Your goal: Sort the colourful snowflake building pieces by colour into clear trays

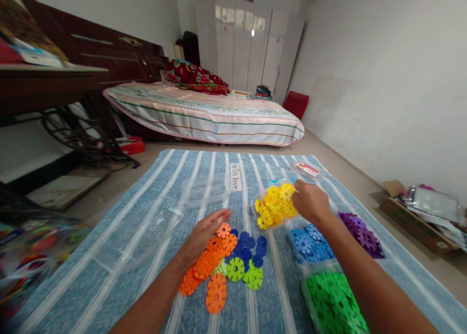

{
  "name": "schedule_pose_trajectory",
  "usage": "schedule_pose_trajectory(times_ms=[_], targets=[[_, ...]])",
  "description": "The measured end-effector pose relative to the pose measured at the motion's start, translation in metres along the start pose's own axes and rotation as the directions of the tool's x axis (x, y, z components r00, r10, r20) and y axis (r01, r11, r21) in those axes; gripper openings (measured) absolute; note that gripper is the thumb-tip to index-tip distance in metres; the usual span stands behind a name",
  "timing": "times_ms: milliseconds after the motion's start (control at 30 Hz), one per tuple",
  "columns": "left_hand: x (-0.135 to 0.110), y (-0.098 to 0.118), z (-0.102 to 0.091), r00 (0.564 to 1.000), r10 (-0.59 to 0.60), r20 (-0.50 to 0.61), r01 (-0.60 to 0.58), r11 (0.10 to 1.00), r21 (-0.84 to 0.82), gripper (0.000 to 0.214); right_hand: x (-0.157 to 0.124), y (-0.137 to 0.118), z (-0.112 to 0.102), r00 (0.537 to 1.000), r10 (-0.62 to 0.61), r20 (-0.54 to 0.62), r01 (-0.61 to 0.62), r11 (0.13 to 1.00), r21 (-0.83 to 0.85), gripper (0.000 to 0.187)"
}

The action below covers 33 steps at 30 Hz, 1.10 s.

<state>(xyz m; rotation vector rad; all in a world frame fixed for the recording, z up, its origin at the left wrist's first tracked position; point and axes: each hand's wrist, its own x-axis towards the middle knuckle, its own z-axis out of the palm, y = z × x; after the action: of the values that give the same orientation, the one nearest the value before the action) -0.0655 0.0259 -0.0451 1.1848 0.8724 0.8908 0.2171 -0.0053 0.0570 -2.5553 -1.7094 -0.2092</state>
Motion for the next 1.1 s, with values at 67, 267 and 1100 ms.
schedule_pose_trajectory(times_ms=[67,267,1100], targets=[[0.001,-0.001,0.0,1.0,0.013,-0.006,-0.013,0.999,-0.042,0.051,-0.024,-0.023,-0.009,0.981,-0.166,-0.098,0.16,0.985,-0.064,0.02],[0.005,-0.006,0.002,1.0,0.026,-0.011,-0.028,0.988,-0.15,0.051,-0.087,-0.077,-0.017,0.725,-0.568,-0.39,0.513,0.823,-0.245,0.025],[-0.002,0.005,-0.001,0.982,-0.093,0.163,0.086,0.995,0.05,0.038,0.041,0.042,0.029,0.977,0.177,0.119,-0.181,0.983,0.029,0.037]])
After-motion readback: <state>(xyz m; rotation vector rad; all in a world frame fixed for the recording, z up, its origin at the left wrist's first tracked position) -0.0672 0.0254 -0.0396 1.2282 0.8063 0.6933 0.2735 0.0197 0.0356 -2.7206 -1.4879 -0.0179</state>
